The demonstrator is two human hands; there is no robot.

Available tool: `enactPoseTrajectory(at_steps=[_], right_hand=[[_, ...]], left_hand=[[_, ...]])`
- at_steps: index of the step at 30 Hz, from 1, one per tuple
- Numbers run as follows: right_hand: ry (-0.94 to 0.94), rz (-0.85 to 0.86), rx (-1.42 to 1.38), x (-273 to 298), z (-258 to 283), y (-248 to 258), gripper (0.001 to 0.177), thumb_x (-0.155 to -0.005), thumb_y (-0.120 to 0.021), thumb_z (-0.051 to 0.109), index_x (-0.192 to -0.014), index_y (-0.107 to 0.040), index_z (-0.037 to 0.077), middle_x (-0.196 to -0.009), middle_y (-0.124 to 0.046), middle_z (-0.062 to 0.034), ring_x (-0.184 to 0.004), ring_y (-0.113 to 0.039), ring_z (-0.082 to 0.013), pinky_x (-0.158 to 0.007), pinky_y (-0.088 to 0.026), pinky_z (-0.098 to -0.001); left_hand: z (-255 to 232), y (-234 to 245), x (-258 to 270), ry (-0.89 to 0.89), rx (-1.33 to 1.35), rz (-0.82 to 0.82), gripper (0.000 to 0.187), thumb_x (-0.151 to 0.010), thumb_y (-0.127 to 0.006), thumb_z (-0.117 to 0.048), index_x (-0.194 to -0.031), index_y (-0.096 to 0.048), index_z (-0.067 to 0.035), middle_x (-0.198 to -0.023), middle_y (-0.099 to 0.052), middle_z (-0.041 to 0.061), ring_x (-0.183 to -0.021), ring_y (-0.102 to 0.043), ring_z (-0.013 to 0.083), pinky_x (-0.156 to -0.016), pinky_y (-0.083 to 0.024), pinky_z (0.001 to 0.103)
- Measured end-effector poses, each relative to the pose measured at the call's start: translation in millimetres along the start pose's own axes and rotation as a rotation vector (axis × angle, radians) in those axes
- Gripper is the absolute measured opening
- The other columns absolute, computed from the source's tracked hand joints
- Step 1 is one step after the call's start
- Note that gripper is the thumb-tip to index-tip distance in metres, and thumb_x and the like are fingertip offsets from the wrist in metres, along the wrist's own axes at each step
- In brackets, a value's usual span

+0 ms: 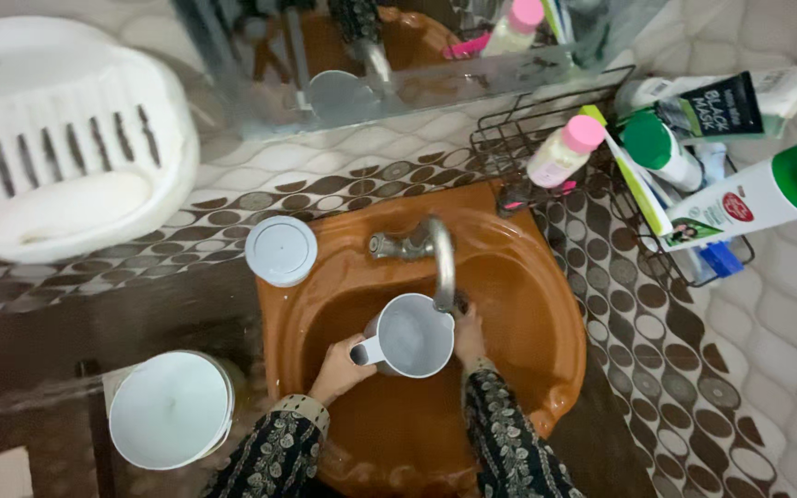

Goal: The person fills a white pitcher with water from a wall tap and then uses a steel wool scrubber to clean the tap fixtures and the vertical pipe. The person repeatedly dips the scrubber into the pitcher and scrubs the metal surfaces.

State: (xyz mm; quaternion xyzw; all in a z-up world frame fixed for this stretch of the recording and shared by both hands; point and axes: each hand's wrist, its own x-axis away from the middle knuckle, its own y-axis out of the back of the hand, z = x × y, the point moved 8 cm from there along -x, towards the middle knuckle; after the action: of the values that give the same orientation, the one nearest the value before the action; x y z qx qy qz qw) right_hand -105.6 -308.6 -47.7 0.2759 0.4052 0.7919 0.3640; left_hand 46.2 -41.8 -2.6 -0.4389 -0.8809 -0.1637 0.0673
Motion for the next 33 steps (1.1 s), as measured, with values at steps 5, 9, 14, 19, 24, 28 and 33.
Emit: enactPoseTrajectory(at_steps=[5,9,14,19,24,28,33], right_hand=[[-0.157,-0.009,-0.065,29.1,7.8,28.8,0.059,-0.076,-0.083,0.024,-0.129,-0.061,0.014,-0.118,-0.069,-0.0198,-0.105,-0.068,-0.038,-0.091,-0.054,-0.0456],[-0.053,0.118,-0.209,63.2,62.8,128.5,0.065,-0.07,-0.089,0.022,-0.127,-0.059,0.015,-0.113,-0.074,-0.0169,-0.101,-0.073,-0.0324,-0.087,-0.057,-0.0416],[0.434,0.94,-0.263,123.4,158.8,117.5,0.061,-0.076,-0.087,0.02,-0.132,-0.062,0.013,-0.123,-0.073,-0.0158,-0.113,-0.069,-0.0243,-0.099,-0.053,-0.0371],[0.857,0.156,0.318,151.2,222.0,72.9,0.058,-0.078,-0.07,-0.002,-0.134,-0.058,0.004,-0.132,-0.066,-0.0212,-0.119,-0.064,-0.0385,-0.092,-0.054,-0.0412],[1.116,0.606,-0.027,184.3,293.4,39.2,0.053,-0.066,-0.078,0.009,-0.116,-0.066,-0.005,-0.113,-0.068,-0.0261,-0.104,-0.065,-0.0425,-0.088,-0.052,-0.048],[1.17,0.224,0.27,217.6,328.9,10.8,0.041,-0.073,-0.071,0.009,-0.111,-0.065,-0.005,-0.11,-0.069,-0.025,-0.102,-0.066,-0.0421,-0.091,-0.052,-0.0484],[1.109,0.604,0.3,265.3,389.1,-59.8,0.054,-0.076,-0.079,0.023,-0.123,-0.063,0.001,-0.109,-0.069,-0.0233,-0.105,-0.067,-0.0403,-0.094,-0.051,-0.0473]], left_hand=[[-13.8,11.6,18.4,-0.081,0.013,-0.059,0.039,-0.064,-0.079,-0.012,-0.1,-0.07,-0.002,-0.083,-0.075,0.013,-0.076,-0.072,0.0166,-0.072,-0.056,0.033],[-35.3,18.3,42.3,-0.083,-0.06,-0.052,0.036,-0.064,-0.083,-0.016,-0.095,-0.072,-0.002,-0.083,-0.074,0.015,-0.075,-0.073,0.0205,-0.072,-0.056,0.035],[-84.5,23.6,80.7,-0.143,-0.054,-0.057,0.043,-0.067,-0.09,-0.029,-0.095,-0.071,-0.003,-0.085,-0.073,0.015,-0.077,-0.073,0.0215,-0.073,-0.056,0.035],[-130.3,45.2,135.3,-0.377,-0.072,-0.146,0.048,-0.07,-0.093,-0.036,-0.093,-0.069,-0.002,-0.089,-0.071,0.014,-0.081,-0.069,0.0253,-0.073,-0.054,0.037],[-127.0,79.4,193.7,-0.334,-0.143,-0.297,0.047,-0.068,-0.094,-0.035,-0.089,-0.067,-0.002,-0.087,-0.068,0.014,-0.081,-0.067,0.0283,-0.072,-0.053,0.038],[-107.3,134.0,248.8,-0.329,-0.163,-0.513,0.046,-0.068,-0.094,-0.033,-0.092,-0.069,-0.002,-0.088,-0.069,0.014,-0.082,-0.068,0.0297,-0.072,-0.052,0.038],[-91.2,190.1,322.6,-0.318,-0.108,-0.685,0.046,-0.068,-0.093,-0.032,-0.093,-0.07,-0.001,-0.088,-0.07,0.014,-0.079,-0.068,0.0292,-0.07,-0.053,0.038]])
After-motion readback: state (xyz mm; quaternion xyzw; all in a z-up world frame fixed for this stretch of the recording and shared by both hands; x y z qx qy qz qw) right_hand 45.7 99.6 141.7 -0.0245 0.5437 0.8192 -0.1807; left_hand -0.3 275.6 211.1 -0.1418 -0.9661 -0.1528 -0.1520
